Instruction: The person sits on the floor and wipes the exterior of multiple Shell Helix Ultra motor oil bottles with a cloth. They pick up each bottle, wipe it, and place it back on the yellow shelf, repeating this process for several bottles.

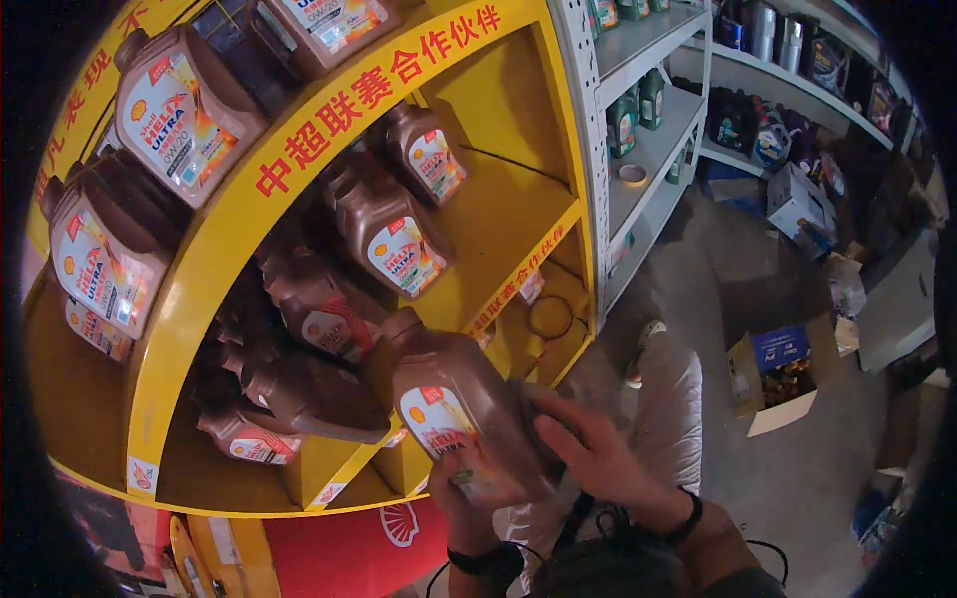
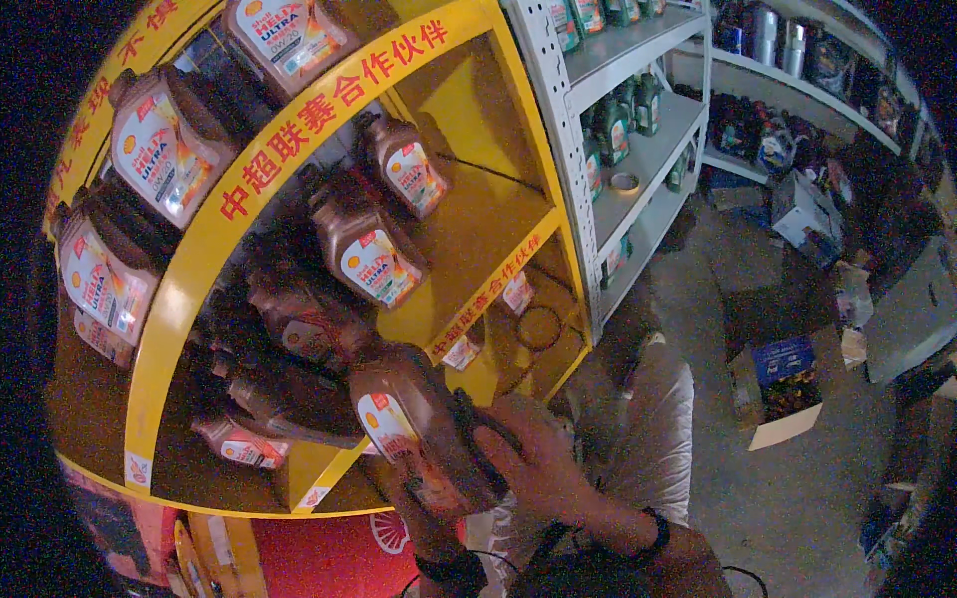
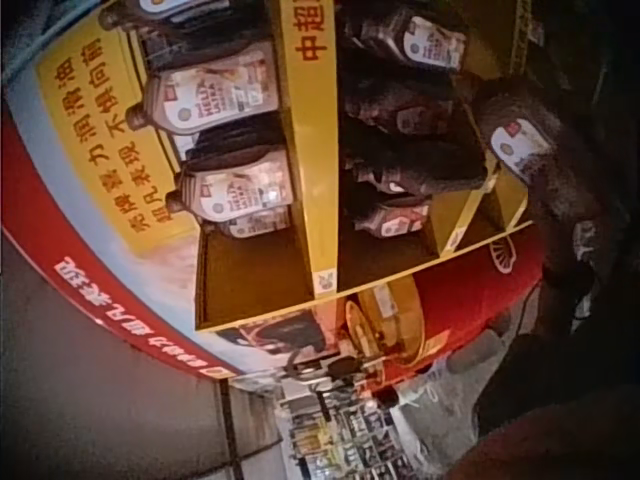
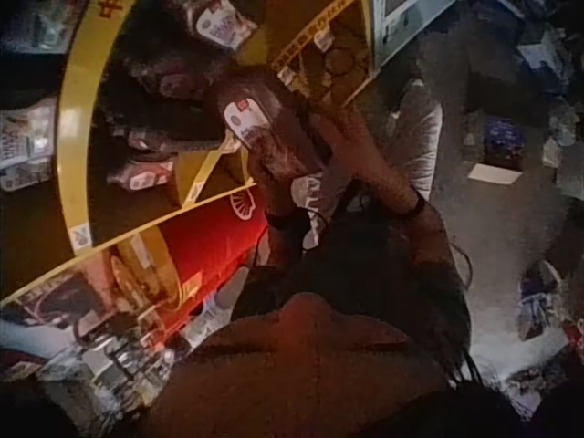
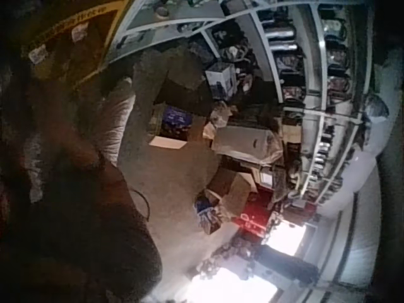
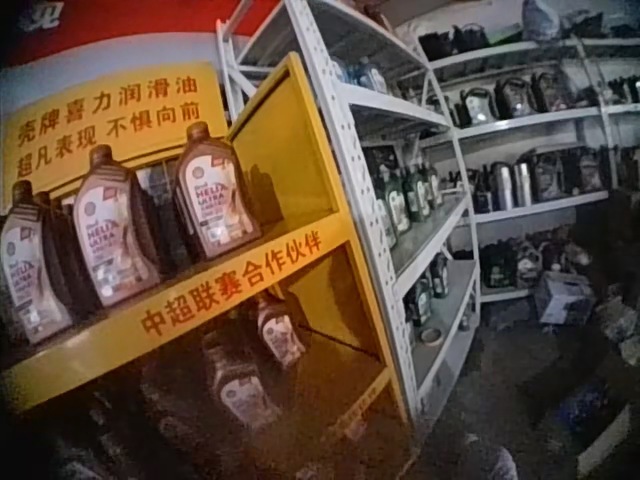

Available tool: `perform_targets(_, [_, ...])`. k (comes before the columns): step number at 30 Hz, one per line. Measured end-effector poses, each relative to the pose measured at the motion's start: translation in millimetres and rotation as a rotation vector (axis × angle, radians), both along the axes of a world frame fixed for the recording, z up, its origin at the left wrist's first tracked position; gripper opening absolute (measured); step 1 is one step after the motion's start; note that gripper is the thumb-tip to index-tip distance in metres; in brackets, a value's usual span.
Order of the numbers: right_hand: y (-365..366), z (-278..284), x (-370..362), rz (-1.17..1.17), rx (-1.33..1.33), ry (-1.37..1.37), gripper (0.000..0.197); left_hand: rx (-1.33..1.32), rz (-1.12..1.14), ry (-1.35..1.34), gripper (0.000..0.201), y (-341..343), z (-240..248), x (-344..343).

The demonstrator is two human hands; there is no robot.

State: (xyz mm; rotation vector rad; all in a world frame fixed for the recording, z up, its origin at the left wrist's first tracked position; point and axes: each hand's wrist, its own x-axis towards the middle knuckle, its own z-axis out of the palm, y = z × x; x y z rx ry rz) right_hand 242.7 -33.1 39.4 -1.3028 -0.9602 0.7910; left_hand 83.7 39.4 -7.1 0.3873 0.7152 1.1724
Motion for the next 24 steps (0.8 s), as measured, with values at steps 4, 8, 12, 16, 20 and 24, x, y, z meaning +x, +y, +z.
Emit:
perform_targets(4, [-11,-2,4,0.066,-0.264,-0.026,0.033,0.066,-0.234,-0.091,0.045,7,4,-14])
perform_targets(8, [4,23,18,-0.033,-0.035,0.160,0.032,0.113,-0.294,0.080,0.049,0,10,-12])
perform_targets(12, [41,41,5,-0.139,0.196,-0.183,0.041,0.162,-0.104,0.389,0.059,-22,28,15])
perform_targets(16, [40,40,-6,-0.183,0.203,-0.529,0.053,0.293,0.009,0.560,0.057,-29,13,19])
perform_targets(20, [10,11,-9,-0.038,0.028,-0.557,0.058,0.270,-0.031,0.288,0.058,-12,-31,-7])
perform_targets(24, [-17,-20,-14,-0.044,0.036,-0.619,0.057,0.135,-0.010,0.236,0.064,-10,-6,5])
